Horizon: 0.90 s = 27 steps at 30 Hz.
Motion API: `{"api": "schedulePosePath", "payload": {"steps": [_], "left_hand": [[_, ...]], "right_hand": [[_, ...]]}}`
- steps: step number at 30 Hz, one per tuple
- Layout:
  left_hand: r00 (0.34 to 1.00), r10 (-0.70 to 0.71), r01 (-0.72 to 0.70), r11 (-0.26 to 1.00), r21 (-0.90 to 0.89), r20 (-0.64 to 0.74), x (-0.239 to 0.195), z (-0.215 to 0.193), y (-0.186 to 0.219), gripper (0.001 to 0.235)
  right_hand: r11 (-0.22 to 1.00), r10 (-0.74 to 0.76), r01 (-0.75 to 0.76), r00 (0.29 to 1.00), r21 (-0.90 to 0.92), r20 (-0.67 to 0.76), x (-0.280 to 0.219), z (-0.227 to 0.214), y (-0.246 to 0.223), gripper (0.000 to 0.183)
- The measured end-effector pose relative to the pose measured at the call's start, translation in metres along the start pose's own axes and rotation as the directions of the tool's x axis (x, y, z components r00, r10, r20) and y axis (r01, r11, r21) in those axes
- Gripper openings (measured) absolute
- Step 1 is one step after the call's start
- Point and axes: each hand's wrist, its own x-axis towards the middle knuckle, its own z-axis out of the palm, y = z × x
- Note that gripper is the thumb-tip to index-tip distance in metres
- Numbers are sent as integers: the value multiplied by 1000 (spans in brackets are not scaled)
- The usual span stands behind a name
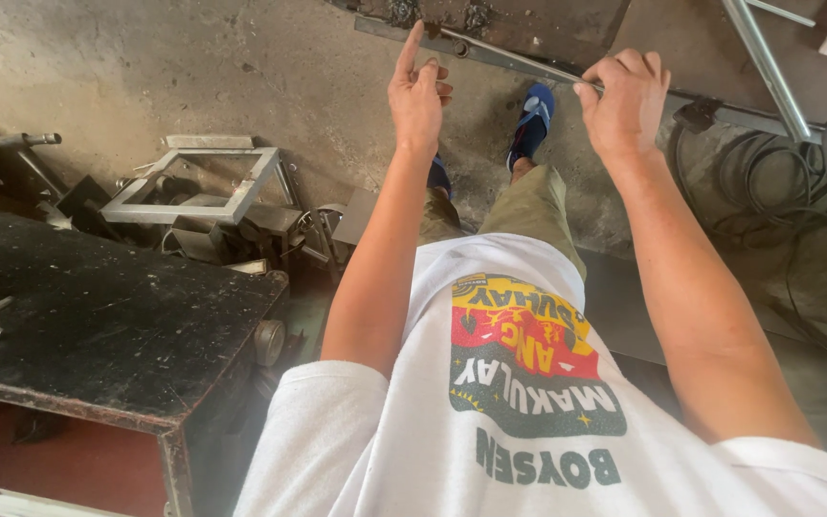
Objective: Sorting through metal washers and nuts, then measuring and bending a metal rod using a manual bending jig.
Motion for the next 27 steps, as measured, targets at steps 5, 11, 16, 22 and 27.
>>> {"api": "schedulePosePath", "payload": {"steps": [5,11,16,22,27], "left_hand": [[1000,16,-16,1000,-9,18,-1,0,0,54],[1000,-18,18,1000,-4,-12,-2,3,3,53],[999,-37,37,999,11,-14,-2,2,6,54],[999,-35,36,999,22,-11,-3,3,7,54],[999,-42,42,999,34,-11,-3,1,9,54]], "right_hand": [[999,23,-23,1000,35,1,-2,1,-2,13],[997,56,-56,998,47,4,0,1,-5,16],[995,79,-80,997,64,10,0,1,-7,16],[996,52,-52,999,75,-1,-1,2,-5,16],[997,51,-51,999,66,-4,0,2,-5,16]]}}
